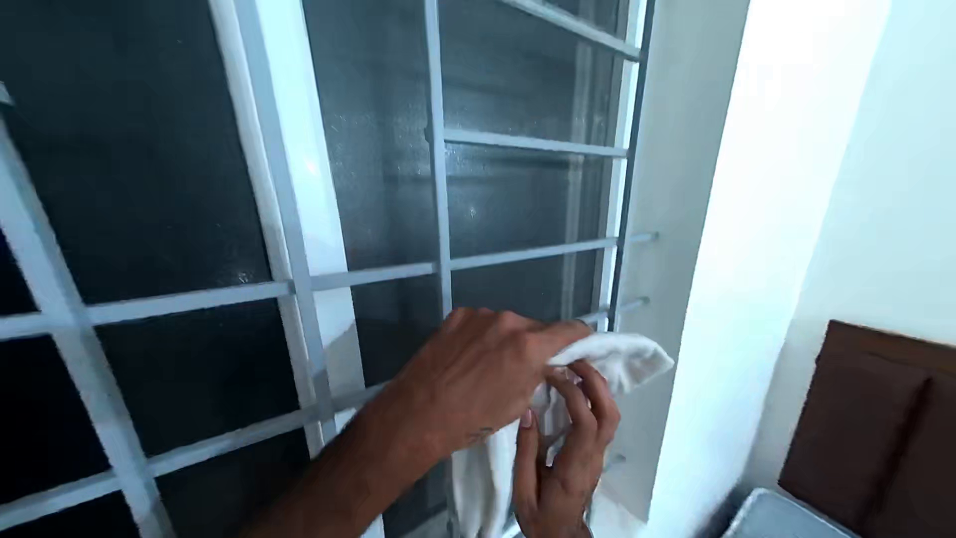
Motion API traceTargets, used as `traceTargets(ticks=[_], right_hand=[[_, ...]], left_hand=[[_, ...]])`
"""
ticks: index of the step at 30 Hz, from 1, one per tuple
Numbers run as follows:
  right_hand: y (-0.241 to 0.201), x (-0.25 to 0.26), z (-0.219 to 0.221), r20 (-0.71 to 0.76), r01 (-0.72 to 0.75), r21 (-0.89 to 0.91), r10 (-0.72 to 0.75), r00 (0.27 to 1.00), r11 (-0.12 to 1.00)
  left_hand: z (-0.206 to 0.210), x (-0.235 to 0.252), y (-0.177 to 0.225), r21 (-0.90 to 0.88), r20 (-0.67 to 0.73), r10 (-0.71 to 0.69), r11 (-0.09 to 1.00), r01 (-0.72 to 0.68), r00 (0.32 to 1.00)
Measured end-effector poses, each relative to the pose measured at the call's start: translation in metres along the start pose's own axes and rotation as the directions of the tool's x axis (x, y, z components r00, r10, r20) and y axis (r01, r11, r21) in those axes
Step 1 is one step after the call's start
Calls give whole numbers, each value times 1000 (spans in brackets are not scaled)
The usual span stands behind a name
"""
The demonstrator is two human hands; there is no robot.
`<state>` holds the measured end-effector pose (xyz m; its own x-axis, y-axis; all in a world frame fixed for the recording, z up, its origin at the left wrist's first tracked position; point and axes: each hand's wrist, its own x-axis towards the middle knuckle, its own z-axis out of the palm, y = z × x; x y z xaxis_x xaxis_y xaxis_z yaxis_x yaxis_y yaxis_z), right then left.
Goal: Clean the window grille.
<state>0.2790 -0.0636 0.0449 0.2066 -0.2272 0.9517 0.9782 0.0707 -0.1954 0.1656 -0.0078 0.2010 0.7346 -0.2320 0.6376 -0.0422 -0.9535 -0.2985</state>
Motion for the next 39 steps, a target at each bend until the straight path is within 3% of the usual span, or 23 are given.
traceTargets(ticks=[2,5,9,12,13,15,18,21,24,27,29,31,36,39], right_hand=[[2,25,17,-97,30,7,-30,995,1000],[-7,69,36,-208,68,-26,-72,975,997],[3,115,59,-146,172,-39,-176,974,984],[1,175,73,-137,182,29,-177,975,983],[-5,207,78,-184,180,-11,-179,967,984],[-5,265,99,-361,155,-91,-177,916,984],[1,334,119,-485,103,-73,-126,865,992],[-17,399,135,-582,20,-84,-65,811,996],[-24,452,160,-620,6,-225,-148,770,974],[-32,486,187,-430,132,-321,-269,862,938],[-44,493,198,-24,324,-228,-339,941,918],[-52,504,203,280,395,-106,-354,893,913],[-19,506,200,348,463,-148,-392,852,874],[-8,508,193,341,486,-177,-410,846,856]], left_hand=[[-20,13,3,66,-79,94,994,-89,992],[-56,25,3,-27,-199,151,987,-159,968],[-102,34,-6,-383,-243,110,902,-199,964],[-128,35,-25,-427,-286,24,892,-150,958],[-134,34,-33,-368,-318,-12,923,-112,948],[-146,31,-55,-86,-400,-14,996,-23,917],[-164,26,-97,339,-442,36,932,129,896],[-180,21,-127,452,-416,9,870,198,909],[-190,25,-138,473,-410,11,857,203,912],[-199,40,-141,546,-409,40,811,210,912],[-207,53,-147,579,-418,60,787,215,907],[-217,62,-154,603,-398,73,772,200,915],[-235,69,-179,718,-312,162,685,120,936],[-231,65,-189,717,-350,224,689,106,909]])
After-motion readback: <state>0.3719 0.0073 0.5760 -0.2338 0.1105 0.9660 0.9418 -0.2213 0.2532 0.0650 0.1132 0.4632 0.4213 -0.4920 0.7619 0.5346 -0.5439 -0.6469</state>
